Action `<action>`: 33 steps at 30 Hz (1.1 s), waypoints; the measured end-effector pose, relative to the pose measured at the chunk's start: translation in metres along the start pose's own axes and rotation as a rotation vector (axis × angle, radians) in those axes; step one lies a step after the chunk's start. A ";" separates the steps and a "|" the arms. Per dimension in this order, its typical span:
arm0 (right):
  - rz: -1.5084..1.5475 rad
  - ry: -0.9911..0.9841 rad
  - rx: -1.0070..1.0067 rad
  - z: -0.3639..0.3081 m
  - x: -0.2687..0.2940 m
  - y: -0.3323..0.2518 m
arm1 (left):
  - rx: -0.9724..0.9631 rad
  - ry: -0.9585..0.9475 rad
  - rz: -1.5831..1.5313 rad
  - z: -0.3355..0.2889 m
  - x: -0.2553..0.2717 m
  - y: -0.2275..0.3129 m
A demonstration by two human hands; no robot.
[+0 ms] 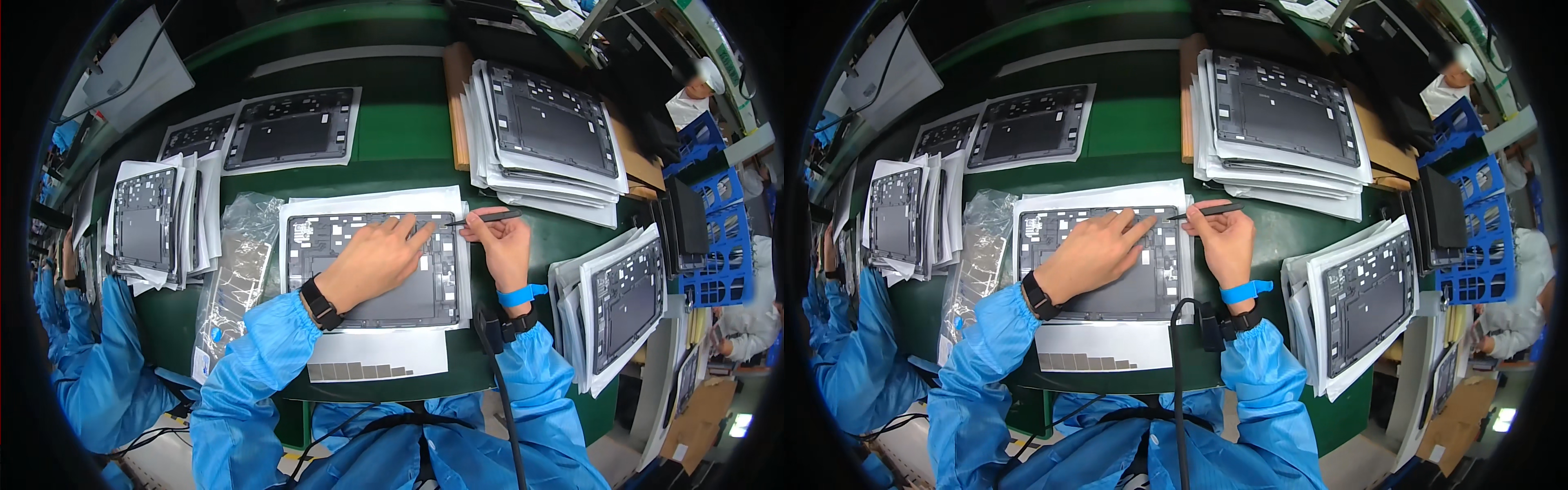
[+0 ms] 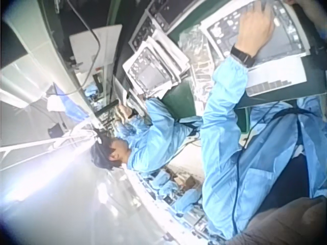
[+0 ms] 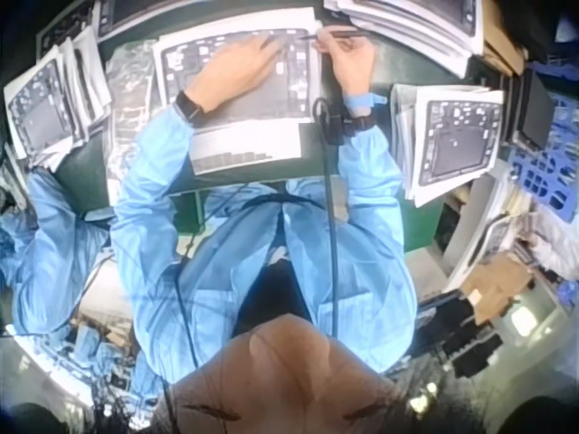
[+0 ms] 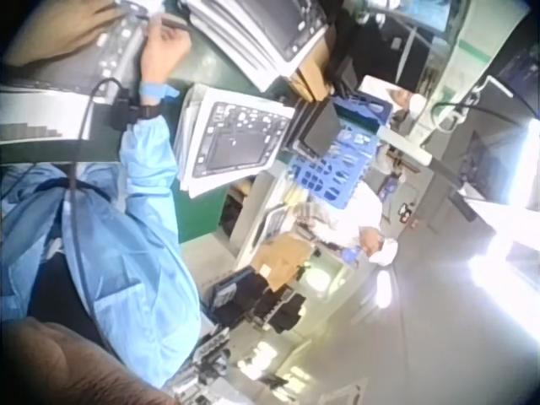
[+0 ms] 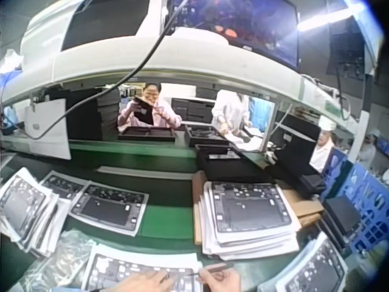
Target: Applying adhesive strips and assembling electronics component casings on a factory line.
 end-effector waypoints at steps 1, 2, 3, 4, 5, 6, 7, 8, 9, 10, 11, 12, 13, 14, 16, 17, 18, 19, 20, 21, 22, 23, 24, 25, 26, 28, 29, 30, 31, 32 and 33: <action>-0.008 -0.004 0.003 0.000 0.000 0.000 | -0.001 0.005 0.000 0.000 0.000 0.000; -0.016 -0.008 0.006 -0.001 0.000 0.000 | -0.001 0.010 0.000 0.000 0.000 0.000; -0.017 -0.008 0.006 -0.001 0.000 0.000 | -0.001 0.010 0.000 0.001 -0.002 0.000; -0.027 -0.009 0.008 -0.001 -0.001 0.000 | -0.004 0.010 0.003 0.001 -0.003 0.000; -0.037 -0.009 0.011 -0.001 -0.001 0.000 | -0.008 0.010 0.005 0.001 -0.003 0.000; -0.037 -0.009 0.010 -0.001 -0.001 0.000 | -0.008 0.009 0.005 0.001 -0.003 0.001; -0.040 -0.007 0.015 -0.001 -0.001 -0.001 | -0.006 0.004 0.004 0.002 -0.002 0.001; -0.043 -0.005 0.020 -0.002 -0.001 -0.001 | -0.005 0.001 0.002 0.002 -0.002 0.002; -0.044 -0.004 0.020 -0.002 -0.001 -0.001 | -0.006 0.000 0.001 0.002 -0.003 0.002; -0.051 -0.005 0.021 -0.002 0.000 -0.001 | -0.004 0.001 0.006 0.002 -0.004 0.002; -0.057 -0.007 0.022 -0.002 -0.001 -0.001 | -0.001 0.001 0.012 0.002 -0.004 0.002; -0.057 -0.007 0.021 -0.002 -0.001 -0.001 | -0.001 0.001 0.012 0.003 -0.005 0.002; -0.064 -0.009 0.018 -0.002 -0.001 -0.001 | -0.002 -0.021 0.018 0.003 -0.007 0.002; -0.071 -0.011 0.015 -0.002 -0.001 -0.001 | -0.005 -0.042 0.024 0.004 -0.009 0.003; -0.076 -0.008 0.019 -0.002 -0.001 0.000 | -0.002 -0.045 0.020 0.004 -0.011 0.002; -0.080 -0.005 0.023 -0.002 -0.001 0.000 | 0.001 -0.048 0.017 0.005 -0.011 0.002; -0.079 -0.006 0.023 -0.002 -0.001 0.001 | 0.002 -0.048 0.017 0.005 -0.011 0.002; -0.070 0.004 0.034 -0.002 0.000 0.001 | -0.001 -0.049 0.030 0.005 -0.011 0.002; -0.061 0.016 0.046 -0.002 0.001 0.000 | -0.006 -0.049 0.042 0.006 -0.011 0.002; -0.062 0.019 0.047 -0.002 0.001 0.000 | -0.009 -0.049 0.041 0.006 -0.011 0.002; -0.056 0.035 0.048 -0.002 0.003 0.001 | -0.020 -0.030 0.072 0.006 -0.011 0.003; -0.049 0.051 0.049 -0.002 0.003 0.002 | -0.030 -0.011 0.105 0.005 -0.010 0.004; -0.049 0.053 0.050 -0.002 0.003 0.004 | -0.033 -0.012 0.105 0.005 -0.011 0.005; -0.037 0.070 0.074 -0.003 0.003 0.004 | -0.043 -0.015 0.119 0.005 -0.011 0.005; -0.026 0.085 0.100 -0.003 0.004 0.003 | -0.053 -0.017 0.135 0.006 -0.012 0.006; -0.038 0.095 0.113 -0.004 0.003 0.000 | -0.054 -0.013 0.136 0.005 -0.013 0.007; -0.051 0.100 0.124 -0.005 0.003 -0.001 | -0.051 -0.011 0.137 0.005 -0.013 0.007; -0.050 0.101 0.126 -0.006 0.002 -0.003 | -0.052 -0.011 0.138 0.004 -0.013 0.009; -0.072 0.093 0.125 -0.007 0.001 -0.006 | -0.039 -0.013 0.130 0.004 -0.013 0.009; -0.094 0.085 0.125 -0.008 -0.001 -0.007 | -0.026 -0.016 0.122 0.003 -0.013 0.009; -0.091 0.085 0.125 -0.008 0.000 -0.007 | -0.027 -0.017 0.124 0.003 -0.013 0.008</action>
Point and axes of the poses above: each hand's wrist, its own z-axis towards the middle knuckle, its own x-axis out of the back of the hand, y = z × x, the point moved 8 cm from there along z, towards the middle knuckle, and after that the axes turned 10 degrees about z, right-handed, at the moved point
